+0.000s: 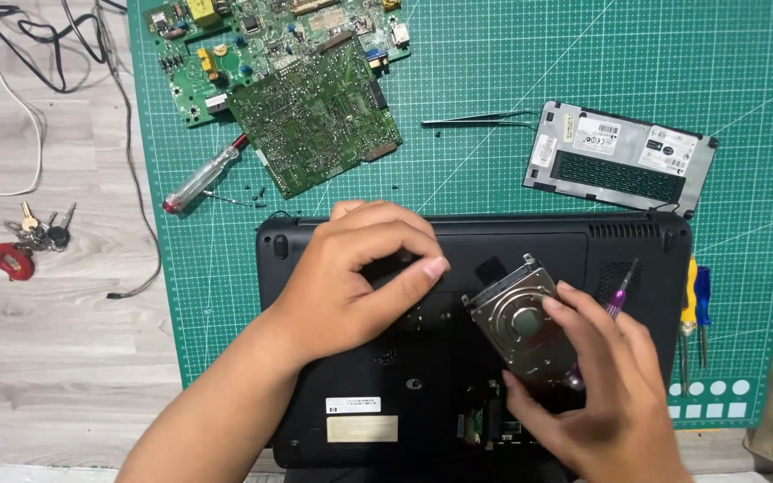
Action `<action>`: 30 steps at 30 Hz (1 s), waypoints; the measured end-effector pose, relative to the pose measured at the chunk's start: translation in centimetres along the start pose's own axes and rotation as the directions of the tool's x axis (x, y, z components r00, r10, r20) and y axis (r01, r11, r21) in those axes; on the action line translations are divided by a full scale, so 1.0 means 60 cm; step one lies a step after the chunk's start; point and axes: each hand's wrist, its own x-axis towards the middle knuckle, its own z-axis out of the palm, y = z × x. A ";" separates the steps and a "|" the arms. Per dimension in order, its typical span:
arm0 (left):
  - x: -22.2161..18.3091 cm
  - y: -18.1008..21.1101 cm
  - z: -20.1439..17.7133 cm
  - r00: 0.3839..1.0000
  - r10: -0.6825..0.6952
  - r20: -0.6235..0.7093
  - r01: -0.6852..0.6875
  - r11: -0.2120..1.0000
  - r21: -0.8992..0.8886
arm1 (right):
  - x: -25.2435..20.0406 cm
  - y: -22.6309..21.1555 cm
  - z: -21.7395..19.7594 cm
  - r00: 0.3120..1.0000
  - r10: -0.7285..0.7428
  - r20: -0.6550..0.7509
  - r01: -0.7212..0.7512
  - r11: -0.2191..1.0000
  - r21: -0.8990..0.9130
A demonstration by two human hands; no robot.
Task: Removing a hard drive from a laptop chassis using a screwdriver on a repair bench.
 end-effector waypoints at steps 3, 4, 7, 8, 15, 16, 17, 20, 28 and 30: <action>-0.001 -0.001 -0.002 1.000 -0.015 -0.012 0.014 0.999 -0.036 | 0.006 0.041 -0.016 0.981 -0.119 0.154 0.129 0.990 -0.062; -0.001 -0.002 -0.002 1.000 -0.013 -0.014 0.012 0.999 -0.050 | 0.012 0.052 -0.021 0.954 -0.232 0.190 0.245 0.968 -0.047; -0.001 -0.003 -0.002 1.000 -0.015 -0.014 0.014 0.998 -0.069 | 0.020 0.070 -0.031 0.900 -0.359 0.246 0.377 0.926 -0.030; -0.001 -0.004 -0.002 1.000 -0.018 -0.013 0.017 0.998 -0.068 | 0.020 0.074 -0.033 0.887 -0.379 0.264 0.400 0.916 -0.029; -0.001 -0.003 -0.001 0.999 -0.040 -0.009 0.040 0.997 -0.065 | 0.018 0.077 -0.019 0.885 -0.387 0.259 0.409 0.912 -0.035; -0.001 -0.003 -0.002 0.999 -0.038 -0.007 0.037 0.998 -0.056 | 0.012 0.082 -0.012 0.896 -0.397 0.199 0.413 0.910 -0.042; -0.001 -0.004 -0.002 0.999 -0.035 -0.006 0.035 0.998 -0.049 | 0.005 0.087 -0.005 0.903 -0.405 0.140 0.415 0.908 -0.050; -0.001 -0.003 -0.002 1.000 -0.021 -0.010 0.020 0.999 -0.045 | 0.001 0.083 0.012 0.886 -0.463 0.015 0.464 0.885 -0.040; 0.001 -0.002 -0.003 1.000 -0.005 0.000 0.005 0.999 -0.032 | 0.009 0.058 0.020 0.880 -0.474 -0.037 0.469 0.877 -0.105; 0.001 -0.002 -0.003 1.000 0.002 0.001 -0.002 1.000 -0.029 | 0.015 0.049 0.024 0.857 -0.511 -0.059 0.504 0.857 -0.107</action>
